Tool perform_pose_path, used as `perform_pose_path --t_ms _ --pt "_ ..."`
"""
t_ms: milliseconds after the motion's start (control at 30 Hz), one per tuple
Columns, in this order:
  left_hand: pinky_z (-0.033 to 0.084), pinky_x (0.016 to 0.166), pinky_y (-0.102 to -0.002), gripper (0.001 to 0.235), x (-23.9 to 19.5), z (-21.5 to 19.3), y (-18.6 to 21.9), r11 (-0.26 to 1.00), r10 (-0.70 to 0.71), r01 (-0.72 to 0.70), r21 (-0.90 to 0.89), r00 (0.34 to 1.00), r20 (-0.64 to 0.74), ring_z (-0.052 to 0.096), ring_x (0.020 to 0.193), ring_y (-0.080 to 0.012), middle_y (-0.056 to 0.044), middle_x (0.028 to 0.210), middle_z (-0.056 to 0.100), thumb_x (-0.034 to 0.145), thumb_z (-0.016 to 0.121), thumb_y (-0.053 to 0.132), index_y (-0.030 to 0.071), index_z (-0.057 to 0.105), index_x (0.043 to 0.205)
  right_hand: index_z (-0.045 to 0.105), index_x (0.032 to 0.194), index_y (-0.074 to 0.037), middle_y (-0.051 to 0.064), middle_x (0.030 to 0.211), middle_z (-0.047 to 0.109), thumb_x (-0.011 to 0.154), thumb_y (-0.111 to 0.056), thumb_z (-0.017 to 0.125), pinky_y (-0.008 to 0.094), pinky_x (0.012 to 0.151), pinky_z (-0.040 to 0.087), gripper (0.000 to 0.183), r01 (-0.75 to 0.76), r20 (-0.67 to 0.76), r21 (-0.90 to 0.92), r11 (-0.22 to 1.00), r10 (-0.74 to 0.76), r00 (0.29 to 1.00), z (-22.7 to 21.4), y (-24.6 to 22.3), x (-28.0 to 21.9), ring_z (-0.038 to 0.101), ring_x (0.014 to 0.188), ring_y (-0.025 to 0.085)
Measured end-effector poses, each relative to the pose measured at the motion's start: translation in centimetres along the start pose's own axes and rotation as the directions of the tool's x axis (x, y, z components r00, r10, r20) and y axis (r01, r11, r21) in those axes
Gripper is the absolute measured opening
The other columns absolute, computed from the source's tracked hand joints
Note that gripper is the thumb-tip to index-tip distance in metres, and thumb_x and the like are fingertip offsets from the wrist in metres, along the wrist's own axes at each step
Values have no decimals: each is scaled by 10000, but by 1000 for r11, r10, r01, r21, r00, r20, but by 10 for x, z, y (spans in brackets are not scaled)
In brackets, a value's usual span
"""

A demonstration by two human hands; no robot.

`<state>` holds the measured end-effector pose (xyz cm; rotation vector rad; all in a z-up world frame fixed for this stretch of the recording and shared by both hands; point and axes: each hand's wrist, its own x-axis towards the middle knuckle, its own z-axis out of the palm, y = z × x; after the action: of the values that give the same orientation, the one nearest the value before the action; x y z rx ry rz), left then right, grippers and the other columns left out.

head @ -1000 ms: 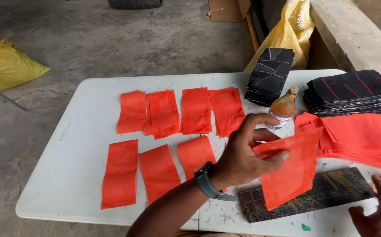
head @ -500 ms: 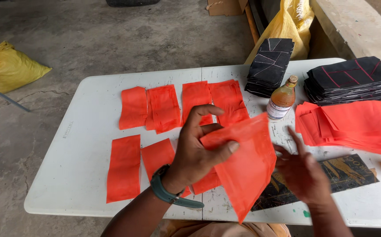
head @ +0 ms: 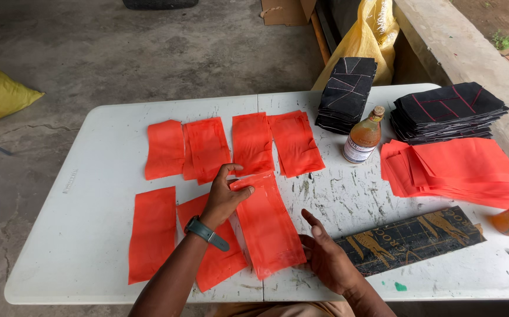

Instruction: The person repeatedly rubs small red fabric pieces on a dark rectangular block using a small tool, then places them on a white table. The person handles the fabric and tool one at a time in a repetitive sequence.

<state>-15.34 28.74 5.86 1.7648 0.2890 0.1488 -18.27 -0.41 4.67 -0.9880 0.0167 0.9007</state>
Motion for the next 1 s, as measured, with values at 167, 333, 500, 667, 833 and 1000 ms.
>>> perform_pose_path --t_ms 167,333,500,667,833,1000 --pt "594 864 -392 618 22 3 -23 957 142 -141 254 990 13 636 1173 -277 -130 1341 606 790 828 149 105 506 1316 148 1668 -313 104 1538 481 848 -415 649 413 1023 531 966 -59 -200 -323 945 -7 980 18 -7 -21 586 1289 233" --pt "596 875 -425 656 22 0 -18 935 54 -54 350 998 11 681 1147 -298 -180 1274 650 796 804 182 111 487 1366 34 1652 -283 112 1428 636 799 -263 713 381 840 598 1091 23 -123 -882 471 -277 953 63 -17 -39 751 944 254" --pt "588 868 -400 774 21 -1 0 910 26 -32 412 999 20 729 1053 -271 -141 1141 739 752 850 227 125 453 1408 -101 1642 -246 178 1357 636 822 -119 561 365 863 612 1062 -48 -93 -858 512 -64 994 90 -27 4 801 741 293" --pt "599 848 -387 850 29 -18 9 951 3 8 310 999 -37 717 1021 -250 -84 1161 737 664 894 276 141 492 1401 -225 1610 -201 279 1261 727 877 -184 617 351 899 573 1117 -51 -66 -888 457 -17 998 86 -21 22 789 819 244" --pt "522 977 -377 705 36 -25 41 896 342 -274 349 928 -148 669 1145 -220 -94 1215 723 764 903 278 76 559 1345 -125 1611 -283 192 1568 440 813 -114 641 341 608 632 1119 -36 -21 -734 678 30 999 79 -16 11 779 764 219" --pt "526 1004 -384 608 21 5 95 783 565 -499 371 821 -87 667 1156 -232 -106 1250 712 824 868 218 36 590 1332 -86 1670 -284 239 1598 458 843 16 615 307 610 612 1124 223 131 -551 804 -181 975 65 -19 -3 728 741 222"
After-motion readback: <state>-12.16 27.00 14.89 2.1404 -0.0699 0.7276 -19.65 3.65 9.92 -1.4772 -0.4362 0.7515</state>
